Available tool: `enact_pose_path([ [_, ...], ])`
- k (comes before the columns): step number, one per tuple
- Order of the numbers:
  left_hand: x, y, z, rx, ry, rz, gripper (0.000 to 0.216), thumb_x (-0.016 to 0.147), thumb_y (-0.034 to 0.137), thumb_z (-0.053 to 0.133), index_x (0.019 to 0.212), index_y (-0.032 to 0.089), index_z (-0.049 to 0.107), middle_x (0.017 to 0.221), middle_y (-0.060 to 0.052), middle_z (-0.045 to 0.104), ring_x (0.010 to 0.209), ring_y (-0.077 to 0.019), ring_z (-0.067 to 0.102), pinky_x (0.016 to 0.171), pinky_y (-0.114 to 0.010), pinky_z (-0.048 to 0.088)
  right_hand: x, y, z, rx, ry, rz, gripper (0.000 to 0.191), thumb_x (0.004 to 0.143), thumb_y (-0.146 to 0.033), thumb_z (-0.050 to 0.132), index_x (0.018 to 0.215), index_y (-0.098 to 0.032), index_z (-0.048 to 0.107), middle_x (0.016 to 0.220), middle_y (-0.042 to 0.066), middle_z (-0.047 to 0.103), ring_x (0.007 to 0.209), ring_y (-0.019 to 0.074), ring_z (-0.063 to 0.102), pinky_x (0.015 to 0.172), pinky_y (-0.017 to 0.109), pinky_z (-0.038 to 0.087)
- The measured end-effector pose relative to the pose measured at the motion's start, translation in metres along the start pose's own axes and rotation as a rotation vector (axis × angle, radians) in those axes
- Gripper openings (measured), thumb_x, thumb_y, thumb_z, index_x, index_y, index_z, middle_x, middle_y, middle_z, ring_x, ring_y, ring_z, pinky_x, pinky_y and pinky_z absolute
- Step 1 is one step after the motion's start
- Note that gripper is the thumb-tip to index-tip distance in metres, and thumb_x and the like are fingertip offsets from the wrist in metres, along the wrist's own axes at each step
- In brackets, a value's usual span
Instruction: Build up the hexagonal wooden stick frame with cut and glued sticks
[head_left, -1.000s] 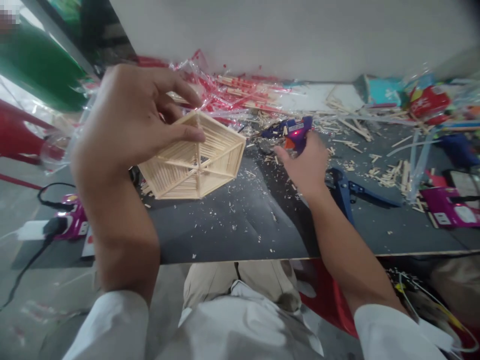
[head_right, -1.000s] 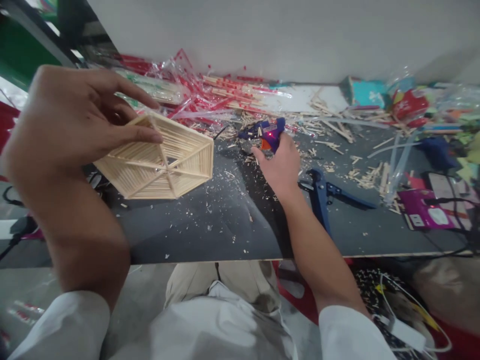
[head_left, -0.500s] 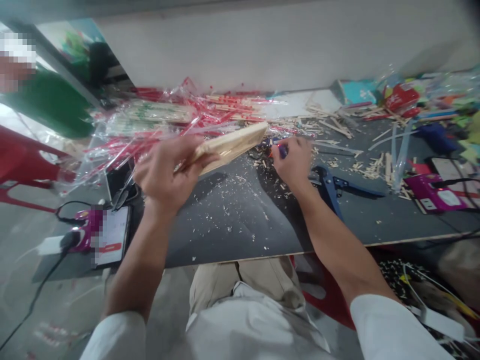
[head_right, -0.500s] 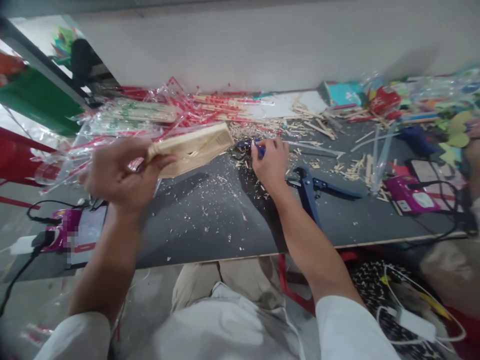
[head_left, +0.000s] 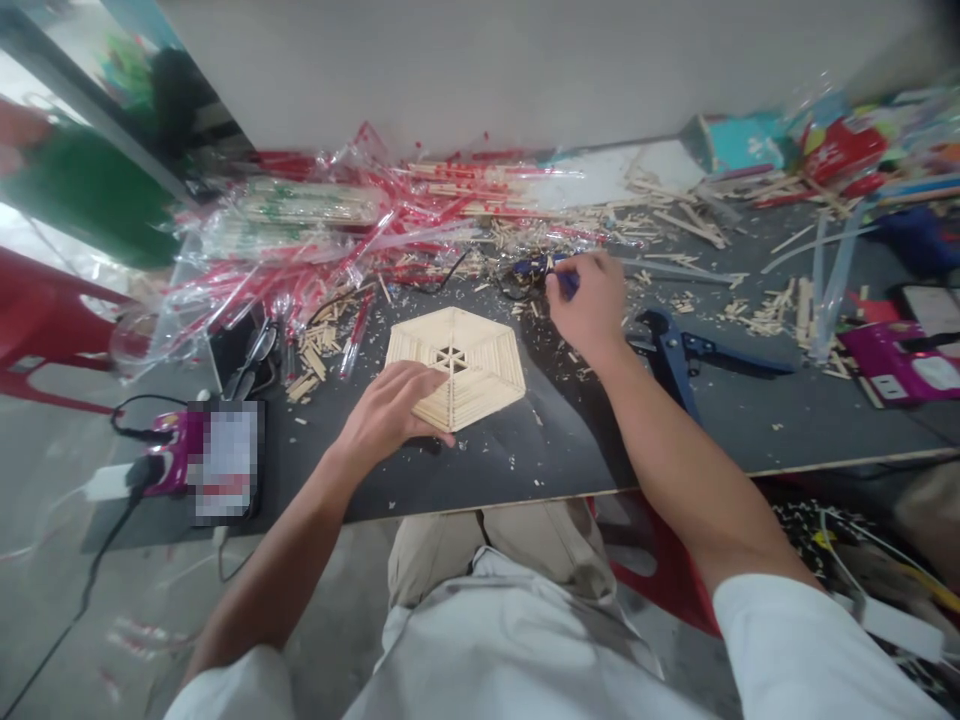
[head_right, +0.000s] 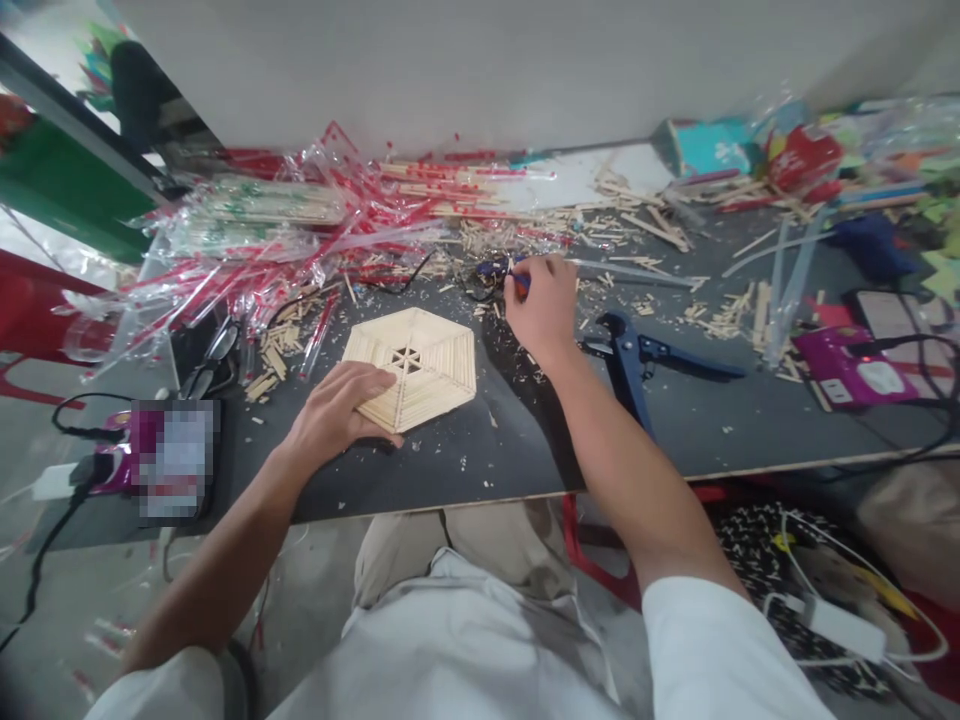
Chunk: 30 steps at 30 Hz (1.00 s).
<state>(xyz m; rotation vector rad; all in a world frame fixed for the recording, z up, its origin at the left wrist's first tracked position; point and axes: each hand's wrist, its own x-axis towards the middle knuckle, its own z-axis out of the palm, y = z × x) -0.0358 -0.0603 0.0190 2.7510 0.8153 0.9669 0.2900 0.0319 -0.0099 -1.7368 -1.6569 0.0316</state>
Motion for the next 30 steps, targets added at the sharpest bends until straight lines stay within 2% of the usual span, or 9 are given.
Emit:
enact_pose_path([
  [2,0.0,-0.004,0.003,-0.069,-0.001,-0.005,0.081,0.078,0.077,0.08,0.134,0.021,0.064,0.11,-0.012,0.081,0.102,-0.0277,0.078,0.092,-0.044,0.066,0.0,0.0,-0.002,0.003,-0.02,0.001,0.01,0.097,-0.026,0.059,0.102,-0.022,0.067,0.112,0.016,0.07,0.117,0.0349,0.064,0.114,0.056,0.048],
  [4,-0.001,-0.006,0.006,-0.105,0.015,-0.016,0.075,0.081,0.077,0.078,0.129,0.021,0.068,0.108,-0.012,0.081,0.101,-0.027,0.078,0.091,-0.044,0.065,0.002,0.001,-0.003,-0.003,-0.04,0.008,0.009,0.098,-0.027,0.057,0.099,-0.023,0.065,0.11,0.017,0.07,0.117,0.0351,0.064,0.114,0.056,0.048],
  [7,-0.002,-0.007,0.007,-0.039,0.086,-0.142,0.023,0.104,0.047,0.071,0.104,0.024,0.074,0.096,-0.006,0.082,0.089,-0.0207,0.077,0.085,-0.038,0.064,0.005,0.007,-0.006,-0.018,-0.042,0.03,0.013,0.1,-0.031,0.053,0.096,-0.024,0.063,0.105,0.016,0.071,0.113,0.0353,0.066,0.11,0.057,0.05],
  [10,-0.004,-0.013,0.004,0.09,0.209,-0.352,0.022,0.108,0.028,0.06,0.091,0.024,0.073,0.079,-0.002,0.079,0.076,-0.0173,0.074,0.075,-0.033,0.06,0.008,0.011,-0.011,0.012,-0.029,0.07,0.02,0.102,-0.036,0.048,0.099,-0.025,0.064,0.097,0.015,0.074,0.098,0.033,0.07,0.098,0.054,0.055],
  [13,-0.007,-0.019,0.0,0.103,0.239,-0.531,0.024,0.109,0.025,0.051,0.1,0.023,0.073,0.082,-0.002,0.08,0.08,-0.018,0.075,0.079,-0.034,0.06,0.01,0.009,-0.019,0.083,-0.061,0.068,0.024,0.103,-0.037,0.045,0.099,-0.025,0.065,0.093,0.012,0.077,0.088,0.029,0.073,0.093,0.049,0.056],
  [19,-0.007,-0.012,0.009,0.162,0.028,-0.546,0.034,0.102,0.047,0.066,0.126,0.023,0.073,0.141,-0.016,0.073,0.134,-0.0362,0.067,0.117,-0.06,0.05,0.013,0.0,-0.046,0.156,-0.253,-0.01,0.026,0.101,-0.023,0.045,0.104,-0.025,0.071,0.102,0.006,0.082,0.089,0.0212,0.075,0.089,0.039,0.057],
  [23,-0.009,-0.002,0.018,0.15,-0.239,-0.546,0.079,0.097,0.066,0.07,0.161,0.024,0.052,0.174,-0.021,0.044,0.162,-0.051,0.038,0.126,-0.075,0.035,0.019,0.008,-0.077,0.041,-0.679,0.066,0.021,0.093,-0.013,0.06,0.095,-0.024,0.077,0.091,0.006,0.082,0.083,0.0223,0.075,0.085,0.042,0.055],
  [25,-0.009,-0.002,0.021,0.133,-0.298,-0.551,0.09,0.095,0.071,0.07,0.167,0.024,0.043,0.179,-0.021,0.035,0.167,-0.0526,0.027,0.129,-0.076,0.032,0.021,0.014,-0.089,-0.045,-0.862,0.134,0.011,0.086,-0.016,0.074,0.089,-0.025,0.079,0.083,0.005,0.08,0.076,0.0248,0.074,0.078,0.043,0.054],
  [30,-0.003,-0.01,0.014,0.1,-0.407,-0.48,0.1,0.091,0.077,0.072,0.17,0.025,0.039,0.181,-0.017,0.033,0.171,-0.0451,0.022,0.139,-0.071,0.017,0.021,0.014,-0.091,-0.124,-0.951,0.023,0.017,0.079,-0.041,0.085,0.078,-0.026,0.078,0.082,0.006,0.079,0.072,0.0261,0.072,0.066,0.04,0.053],
])
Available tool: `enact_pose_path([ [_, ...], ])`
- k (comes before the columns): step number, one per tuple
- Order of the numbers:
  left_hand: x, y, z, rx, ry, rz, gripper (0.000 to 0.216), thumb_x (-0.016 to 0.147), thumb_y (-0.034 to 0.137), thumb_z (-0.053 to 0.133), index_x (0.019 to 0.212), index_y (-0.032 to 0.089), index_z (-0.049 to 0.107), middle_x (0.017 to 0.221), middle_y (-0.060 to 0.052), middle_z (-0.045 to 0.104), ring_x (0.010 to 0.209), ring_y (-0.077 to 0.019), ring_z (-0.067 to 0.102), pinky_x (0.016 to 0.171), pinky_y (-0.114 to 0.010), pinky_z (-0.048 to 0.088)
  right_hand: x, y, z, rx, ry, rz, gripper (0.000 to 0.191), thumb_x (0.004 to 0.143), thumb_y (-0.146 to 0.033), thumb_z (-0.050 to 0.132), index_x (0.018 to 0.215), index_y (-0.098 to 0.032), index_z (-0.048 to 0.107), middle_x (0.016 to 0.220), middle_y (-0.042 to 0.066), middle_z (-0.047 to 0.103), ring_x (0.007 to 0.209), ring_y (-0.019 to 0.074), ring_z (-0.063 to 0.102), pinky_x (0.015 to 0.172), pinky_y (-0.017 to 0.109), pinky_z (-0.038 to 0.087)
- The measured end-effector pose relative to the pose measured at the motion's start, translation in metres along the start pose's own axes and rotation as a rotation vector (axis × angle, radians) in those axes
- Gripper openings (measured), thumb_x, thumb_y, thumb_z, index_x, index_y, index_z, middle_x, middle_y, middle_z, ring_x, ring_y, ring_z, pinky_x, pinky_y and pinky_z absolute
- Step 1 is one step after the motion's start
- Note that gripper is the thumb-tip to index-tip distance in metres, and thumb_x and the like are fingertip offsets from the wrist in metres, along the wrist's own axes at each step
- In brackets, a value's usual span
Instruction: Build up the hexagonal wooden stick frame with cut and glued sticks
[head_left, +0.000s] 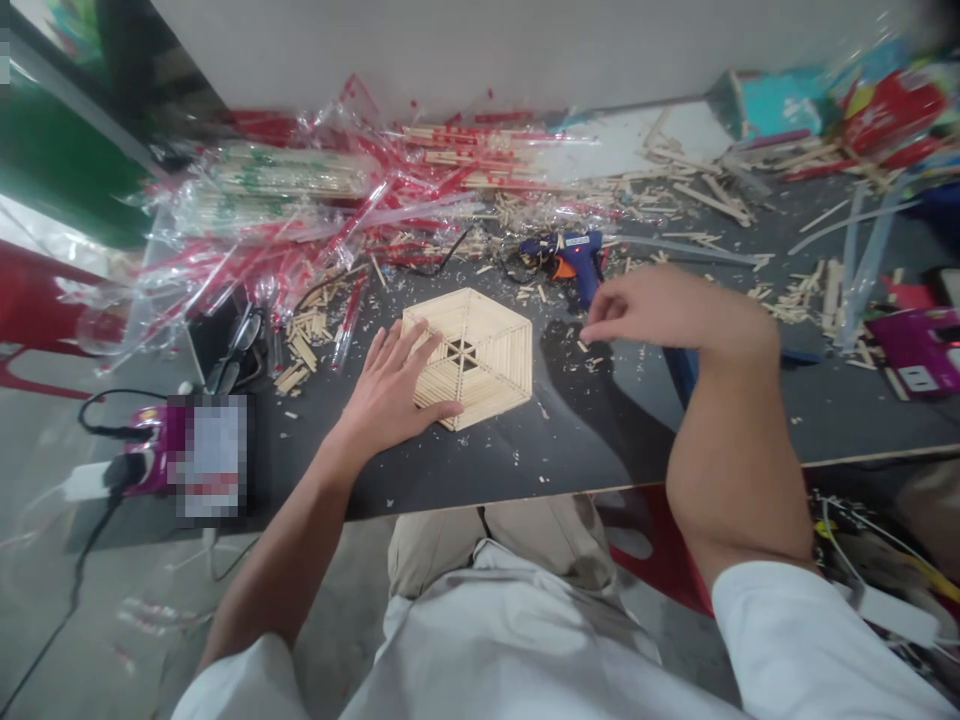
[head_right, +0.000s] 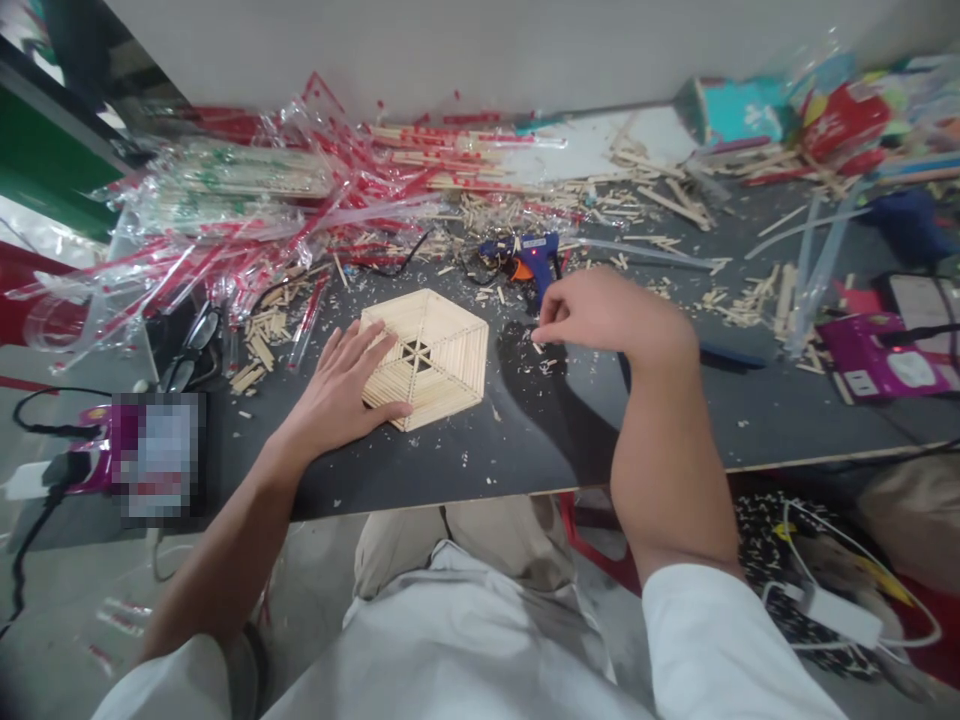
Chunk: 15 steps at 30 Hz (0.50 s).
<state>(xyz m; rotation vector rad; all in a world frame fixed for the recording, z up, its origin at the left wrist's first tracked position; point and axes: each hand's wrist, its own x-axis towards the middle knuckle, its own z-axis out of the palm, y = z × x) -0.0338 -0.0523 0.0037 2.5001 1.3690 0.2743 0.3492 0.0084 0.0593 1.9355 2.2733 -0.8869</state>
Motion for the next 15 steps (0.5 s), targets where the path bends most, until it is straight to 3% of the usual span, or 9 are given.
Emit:
enact_pose_path([
  [4,0.005,0.0,-0.013,0.005,-0.1,0.018,0.101,0.092,0.077,0.071,0.169,0.018,0.041,0.182,-0.017,0.032,0.172,-0.0416,0.019,0.142,-0.064,0.016,0.003,-0.02,0.005,-0.088,-0.188,0.02,0.012,0.082,-0.035,0.079,0.086,-0.023,0.077,0.095,0.006,0.082,0.083,0.0247,0.075,0.071,0.037,0.053],
  [8,0.005,0.001,-0.017,-0.011,-0.121,0.041,0.097,0.094,0.076,0.067,0.168,0.019,0.043,0.182,-0.017,0.031,0.172,-0.0408,0.018,0.141,-0.065,0.017,0.001,-0.031,0.004,-0.128,-0.205,0.038,0.007,0.085,-0.028,0.075,0.087,-0.022,0.075,0.096,0.006,0.082,0.087,0.0242,0.074,0.074,0.036,0.052],
  [12,0.007,0.003,-0.017,-0.05,-0.134,0.074,0.094,0.095,0.073,0.07,0.168,0.02,0.044,0.182,-0.017,0.033,0.172,-0.0409,0.018,0.141,-0.065,0.019,-0.001,-0.033,0.006,-0.156,-0.157,0.023,0.011,0.09,-0.029,0.071,0.083,-0.022,0.074,0.095,0.008,0.081,0.085,0.0248,0.073,0.072,0.036,0.05],
  [15,0.012,0.008,-0.02,-0.085,-0.117,0.095,0.088,0.095,0.069,0.072,0.164,0.019,0.048,0.184,-0.019,0.025,0.171,-0.0415,0.023,0.138,-0.063,0.028,0.003,-0.036,0.014,-0.073,0.025,0.031,0.018,0.096,-0.035,0.067,0.095,-0.021,0.078,0.097,0.01,0.081,0.084,0.0256,0.073,0.074,0.038,0.052],
])
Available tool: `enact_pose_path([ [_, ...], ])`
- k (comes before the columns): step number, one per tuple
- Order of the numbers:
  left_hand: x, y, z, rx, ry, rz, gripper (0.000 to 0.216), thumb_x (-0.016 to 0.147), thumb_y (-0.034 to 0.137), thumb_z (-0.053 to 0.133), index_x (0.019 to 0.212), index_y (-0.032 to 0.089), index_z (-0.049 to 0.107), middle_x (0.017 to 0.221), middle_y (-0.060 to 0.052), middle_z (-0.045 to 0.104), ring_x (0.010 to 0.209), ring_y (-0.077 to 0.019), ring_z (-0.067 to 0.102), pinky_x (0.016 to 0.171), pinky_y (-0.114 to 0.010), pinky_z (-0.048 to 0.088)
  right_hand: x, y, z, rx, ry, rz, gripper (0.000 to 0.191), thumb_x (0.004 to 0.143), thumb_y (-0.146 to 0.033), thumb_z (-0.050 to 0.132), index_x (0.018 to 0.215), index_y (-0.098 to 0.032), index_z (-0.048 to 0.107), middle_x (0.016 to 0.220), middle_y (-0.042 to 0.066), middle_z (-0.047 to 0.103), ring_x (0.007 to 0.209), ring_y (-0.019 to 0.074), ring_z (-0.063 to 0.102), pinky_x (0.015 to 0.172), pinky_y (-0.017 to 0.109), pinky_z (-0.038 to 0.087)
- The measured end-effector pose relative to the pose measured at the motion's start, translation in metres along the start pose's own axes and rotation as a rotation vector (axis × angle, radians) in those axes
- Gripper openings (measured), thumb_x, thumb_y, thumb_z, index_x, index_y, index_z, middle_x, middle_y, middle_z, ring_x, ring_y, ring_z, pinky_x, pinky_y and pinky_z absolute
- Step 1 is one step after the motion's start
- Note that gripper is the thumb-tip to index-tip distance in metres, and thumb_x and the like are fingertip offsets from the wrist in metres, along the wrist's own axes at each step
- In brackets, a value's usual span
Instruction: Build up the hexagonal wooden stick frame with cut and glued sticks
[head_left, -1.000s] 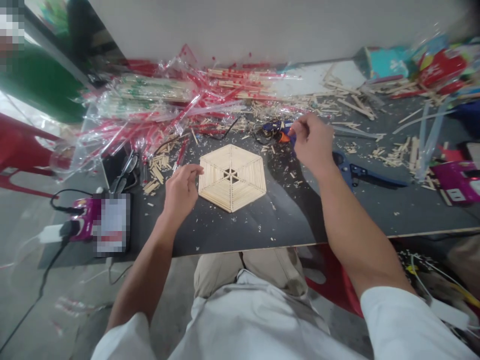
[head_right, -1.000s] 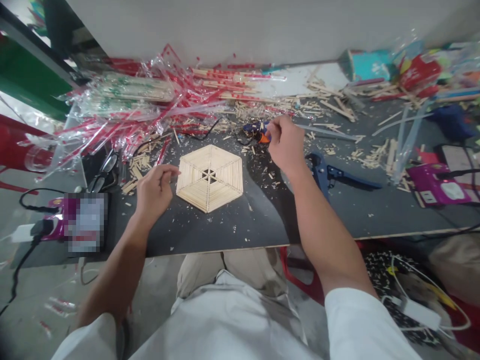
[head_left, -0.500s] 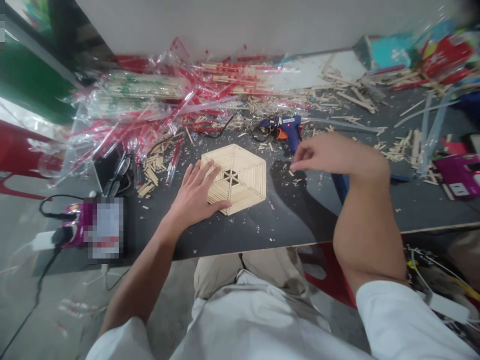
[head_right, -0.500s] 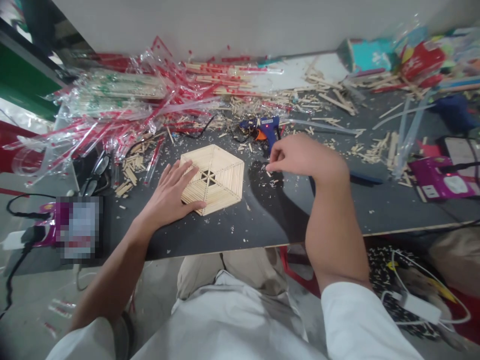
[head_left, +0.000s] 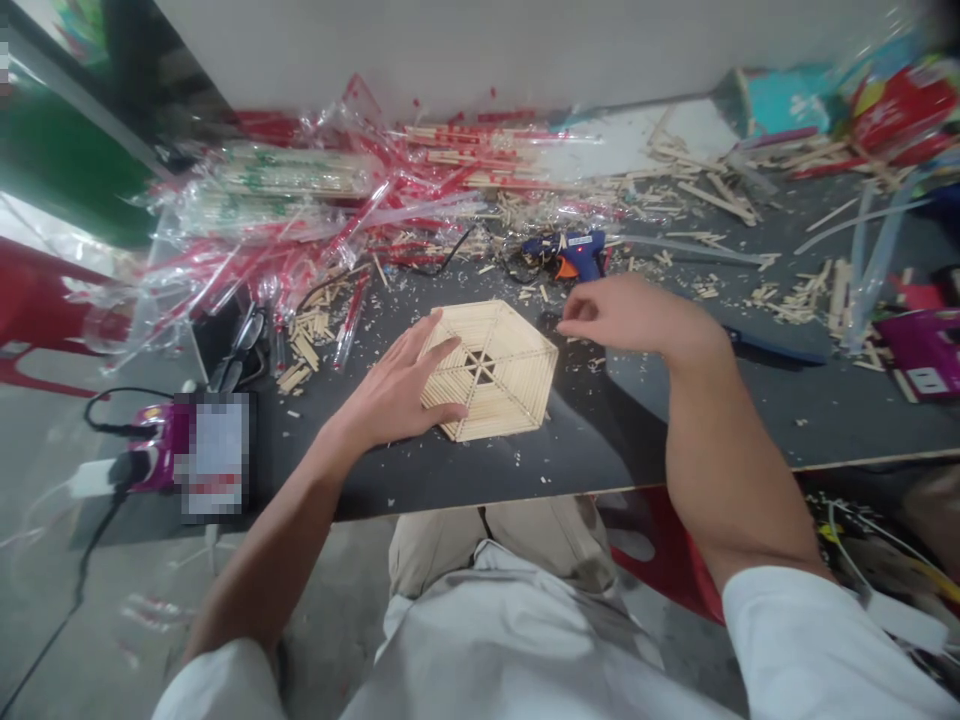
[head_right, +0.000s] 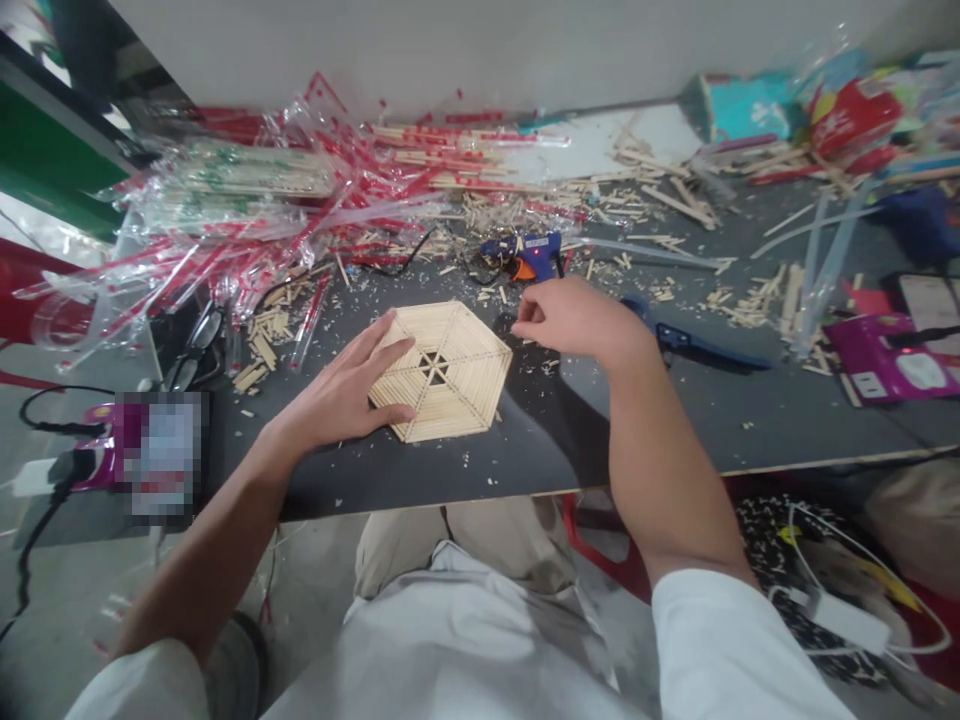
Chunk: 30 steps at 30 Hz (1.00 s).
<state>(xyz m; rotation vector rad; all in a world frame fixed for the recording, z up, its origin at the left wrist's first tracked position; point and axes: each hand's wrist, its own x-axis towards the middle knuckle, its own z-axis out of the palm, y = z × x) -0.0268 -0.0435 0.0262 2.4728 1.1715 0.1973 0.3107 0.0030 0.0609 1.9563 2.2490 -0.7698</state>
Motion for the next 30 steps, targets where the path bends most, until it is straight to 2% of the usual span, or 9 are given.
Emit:
enact_pose_path([
  [2,0.007,0.004,-0.003,0.0,0.05,-0.017,0.074,0.1,0.062,0.07,0.156,0.017,0.057,0.183,-0.022,0.025,0.169,-0.0421,0.029,0.135,-0.062,0.036,0.007,-0.004,0.009,0.039,0.186,-0.024,0.024,0.101,-0.033,0.06,0.108,-0.022,0.08,0.099,0.01,0.081,0.087,0.0269,0.074,0.08,0.041,0.055],
  [4,0.017,0.006,-0.006,0.008,0.112,-0.043,0.05,0.106,0.048,0.065,0.142,0.014,0.067,0.175,-0.023,0.042,0.161,-0.04,0.045,0.129,-0.061,0.043,0.015,-0.006,0.018,0.014,0.337,-0.064,0.031,0.103,-0.027,0.054,0.117,-0.021,0.081,0.105,0.012,0.082,0.095,0.0292,0.075,0.088,0.045,0.056],
  [7,0.033,0.002,-0.005,0.001,0.255,-0.063,0.023,0.108,0.027,0.059,0.117,0.015,0.076,0.142,-0.017,0.075,0.136,-0.0313,0.07,0.118,-0.052,0.054,0.026,-0.008,0.029,-0.063,0.412,-0.082,0.036,0.102,-0.024,0.052,0.119,-0.019,0.083,0.115,0.014,0.081,0.104,0.0329,0.075,0.095,0.05,0.057],
  [9,0.04,-0.003,0.0,0.004,0.381,-0.071,0.018,0.106,0.021,0.06,0.102,0.016,0.077,0.121,-0.012,0.083,0.12,-0.0274,0.077,0.11,-0.048,0.058,0.03,-0.006,0.033,-0.096,0.403,-0.068,0.036,0.101,-0.023,0.054,0.121,-0.017,0.083,0.113,0.016,0.081,0.104,0.0339,0.075,0.096,0.052,0.057],
  [14,0.037,-0.007,0.018,0.0,0.514,-0.056,0.018,0.105,0.023,0.063,0.091,0.02,0.075,0.105,-0.007,0.085,0.105,-0.0235,0.079,0.099,-0.042,0.06,0.032,0.001,0.043,-0.165,0.417,-0.064,0.038,0.101,-0.022,0.056,0.13,-0.019,0.081,0.118,0.017,0.077,0.103,0.0326,0.074,0.095,0.053,0.058],
  [19,0.031,-0.004,0.024,-0.02,0.554,-0.019,0.013,0.1,0.022,0.072,0.087,0.021,0.074,0.1,-0.005,0.085,0.101,-0.0222,0.079,0.096,-0.04,0.06,0.038,0.009,0.049,-0.136,0.447,-0.092,0.031,0.101,-0.023,0.057,0.118,-0.02,0.082,0.114,0.016,0.075,0.098,0.0304,0.071,0.09,0.048,0.057],
  [23,0.03,-0.009,0.024,-0.014,0.611,0.009,0.017,0.1,0.029,0.075,0.084,0.021,0.074,0.093,-0.004,0.084,0.093,-0.0216,0.078,0.089,-0.038,0.059,0.037,0.01,0.04,-0.077,0.473,-0.081,0.015,0.094,-0.023,0.066,0.102,-0.02,0.079,0.102,0.012,0.076,0.091,0.0287,0.069,0.088,0.046,0.055],
  [28,0.029,-0.009,0.024,-0.031,0.592,0.131,0.03,0.11,0.027,0.056,0.095,0.019,0.08,0.087,-0.005,0.082,0.086,-0.0198,0.074,0.08,-0.034,0.057,0.017,-0.011,0.025,0.146,0.516,-0.118,0.005,0.094,-0.022,0.069,0.092,-0.022,0.074,0.094,0.007,0.077,0.083,0.023,0.067,0.085,0.04,0.051],
  [30,0.027,-0.003,0.021,-0.018,0.521,0.22,0.031,0.111,0.03,0.054,0.1,0.02,0.081,0.092,-0.006,0.082,0.092,-0.0208,0.074,0.085,-0.036,0.056,0.008,-0.023,0.025,0.238,0.433,-0.234,0.007,0.094,-0.026,0.069,0.093,-0.022,0.074,0.092,0.006,0.077,0.077,0.0201,0.064,0.079,0.037,0.049],
])
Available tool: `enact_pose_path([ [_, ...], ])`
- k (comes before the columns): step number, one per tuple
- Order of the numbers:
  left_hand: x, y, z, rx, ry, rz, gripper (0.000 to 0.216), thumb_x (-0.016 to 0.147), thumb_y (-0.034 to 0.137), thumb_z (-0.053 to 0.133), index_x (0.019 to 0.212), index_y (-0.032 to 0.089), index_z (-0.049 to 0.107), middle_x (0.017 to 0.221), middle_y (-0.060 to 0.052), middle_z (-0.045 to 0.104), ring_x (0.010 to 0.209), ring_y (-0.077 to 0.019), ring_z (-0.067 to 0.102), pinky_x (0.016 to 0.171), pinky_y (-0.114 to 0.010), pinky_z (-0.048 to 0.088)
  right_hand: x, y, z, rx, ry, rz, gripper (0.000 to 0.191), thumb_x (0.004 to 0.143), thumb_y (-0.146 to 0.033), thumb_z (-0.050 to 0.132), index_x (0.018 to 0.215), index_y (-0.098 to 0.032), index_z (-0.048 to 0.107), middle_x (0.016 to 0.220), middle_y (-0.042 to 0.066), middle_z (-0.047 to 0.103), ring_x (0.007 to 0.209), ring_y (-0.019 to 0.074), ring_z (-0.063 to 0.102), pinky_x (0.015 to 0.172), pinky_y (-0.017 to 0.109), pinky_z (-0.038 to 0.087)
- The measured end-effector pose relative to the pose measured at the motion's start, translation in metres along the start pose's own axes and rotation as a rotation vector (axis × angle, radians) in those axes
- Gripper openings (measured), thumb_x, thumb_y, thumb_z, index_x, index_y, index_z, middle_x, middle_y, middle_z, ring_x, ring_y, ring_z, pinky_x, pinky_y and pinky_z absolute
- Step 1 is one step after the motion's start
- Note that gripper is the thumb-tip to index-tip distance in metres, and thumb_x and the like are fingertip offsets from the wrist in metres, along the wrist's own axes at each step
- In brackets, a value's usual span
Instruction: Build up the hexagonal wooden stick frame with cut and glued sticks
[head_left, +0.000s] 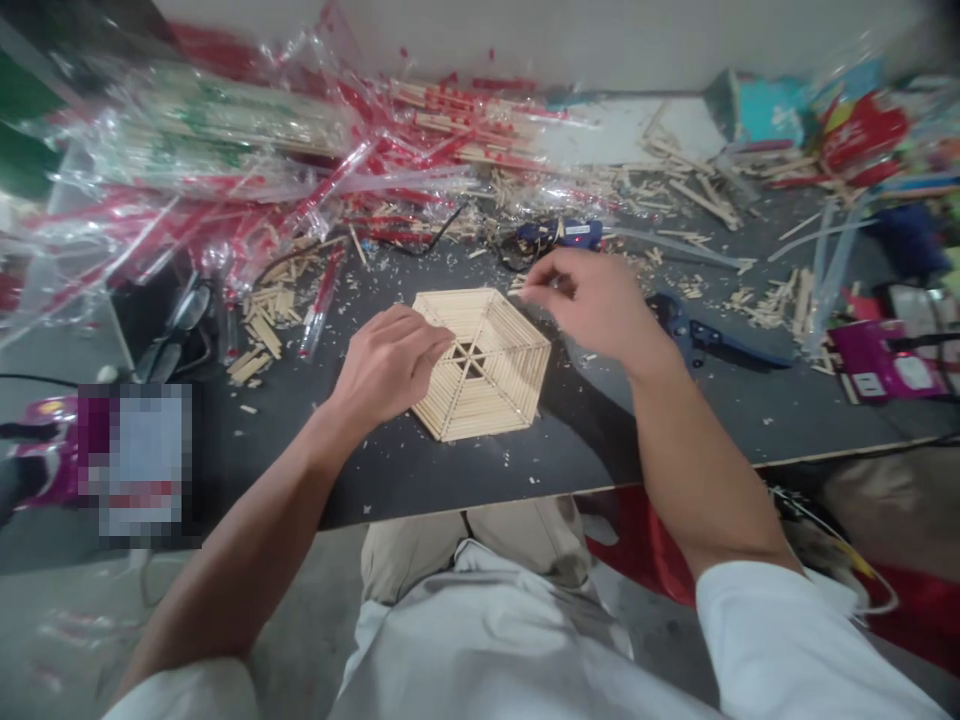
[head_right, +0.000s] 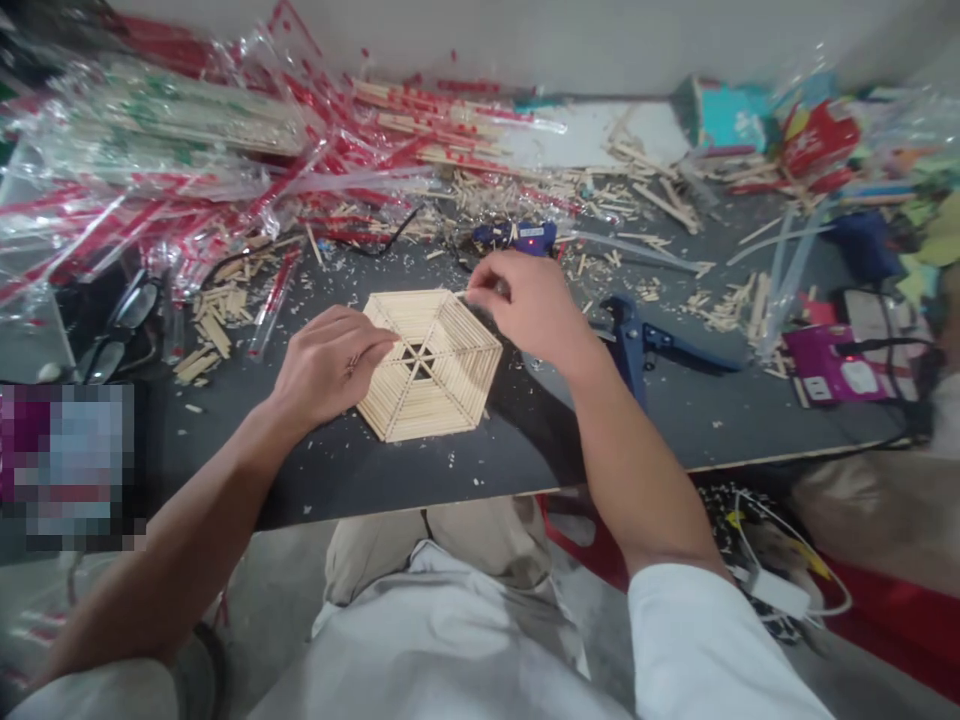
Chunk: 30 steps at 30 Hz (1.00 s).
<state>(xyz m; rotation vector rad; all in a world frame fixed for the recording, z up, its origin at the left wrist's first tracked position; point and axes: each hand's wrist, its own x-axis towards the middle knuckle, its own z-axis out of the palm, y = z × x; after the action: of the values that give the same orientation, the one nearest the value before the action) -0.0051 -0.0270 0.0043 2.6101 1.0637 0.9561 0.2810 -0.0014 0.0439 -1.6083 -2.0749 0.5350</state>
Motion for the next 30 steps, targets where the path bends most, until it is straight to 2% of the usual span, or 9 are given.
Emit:
enact_pose_path([
  [2,0.001,0.008,-0.003,-0.016,-0.114,0.074,0.035,0.109,0.049,0.06,0.108,0.022,0.082,0.103,-0.007,0.081,0.102,-0.0241,0.073,0.092,-0.04,0.055,-0.004,-0.01,0.002,0.105,-0.151,-0.126,0.01,0.094,-0.031,0.071,0.09,-0.022,0.075,0.09,0.004,0.076,0.072,0.0173,0.06,0.074,0.034,0.046],
  [5,0.002,0.019,-0.007,-0.041,-0.317,0.062,0.076,0.088,0.085,0.069,0.129,0.022,0.076,0.121,-0.012,0.075,0.115,-0.0313,0.067,0.104,-0.047,0.051,-0.007,-0.015,0.006,0.188,-0.343,-0.285,0.016,0.094,-0.034,0.071,0.086,-0.021,0.075,0.084,0.003,0.075,0.07,0.0148,0.058,0.07,0.031,0.042],
  [7,0.002,0.024,-0.009,-0.053,-0.41,0.003,0.091,0.077,0.091,0.074,0.135,0.021,0.071,0.127,-0.014,0.071,0.121,-0.0345,0.063,0.111,-0.05,0.048,-0.007,-0.014,0.008,0.203,-0.411,-0.329,0.015,0.094,-0.032,0.068,0.086,-0.021,0.075,0.082,0.003,0.075,0.071,0.0145,0.058,0.071,0.03,0.041],
  [12,0.0,0.03,-0.01,-0.043,-0.439,-0.1,0.09,0.075,0.082,0.084,0.138,0.02,0.064,0.136,-0.015,0.064,0.13,-0.0378,0.057,0.117,-0.053,0.044,-0.006,-0.014,0.009,0.208,-0.481,-0.348,0.012,0.091,-0.027,0.066,0.086,-0.021,0.076,0.083,0.002,0.077,0.072,0.0142,0.062,0.071,0.029,0.042],
  [16,0.001,0.031,-0.007,-0.005,-0.401,-0.119,0.081,0.084,0.067,0.085,0.144,0.019,0.06,0.143,-0.016,0.062,0.133,-0.0377,0.056,0.119,-0.052,0.043,-0.007,-0.018,0.015,0.207,-0.465,-0.376,0.013,0.092,-0.028,0.068,0.084,-0.02,0.075,0.081,0.002,0.075,0.072,0.0144,0.062,0.071,0.029,0.042],
  [21,0.001,0.025,-0.002,-0.018,-0.393,-0.127,0.067,0.089,0.068,0.08,0.135,0.021,0.067,0.134,-0.014,0.066,0.126,-0.0354,0.059,0.116,-0.052,0.046,-0.008,-0.018,0.025,0.168,-0.366,-0.353,0.014,0.092,-0.023,0.063,0.087,-0.02,0.075,0.085,0.004,0.075,0.076,0.0159,0.061,0.073,0.03,0.041],
  [26,0.004,0.021,-0.005,-0.052,-0.388,-0.14,0.049,0.097,0.056,0.075,0.129,0.019,0.069,0.128,-0.013,0.068,0.121,-0.0329,0.061,0.113,-0.051,0.048,-0.008,-0.018,0.029,0.15,-0.339,-0.374,0.015,0.093,-0.023,0.064,0.091,-0.02,0.078,0.087,0.005,0.075,0.078,0.0176,0.062,0.074,0.031,0.041],
  [30,0.005,0.019,-0.007,-0.085,-0.372,-0.134,0.026,0.106,0.038,0.064,0.121,0.02,0.074,0.121,-0.012,0.07,0.117,-0.0305,0.063,0.11,-0.05,0.051,-0.007,-0.02,0.029,0.173,-0.349,-0.399,0.017,0.093,-0.021,0.063,0.088,-0.02,0.079,0.088,0.005,0.075,0.079,0.0177,0.063,0.075,0.031,0.042],
])
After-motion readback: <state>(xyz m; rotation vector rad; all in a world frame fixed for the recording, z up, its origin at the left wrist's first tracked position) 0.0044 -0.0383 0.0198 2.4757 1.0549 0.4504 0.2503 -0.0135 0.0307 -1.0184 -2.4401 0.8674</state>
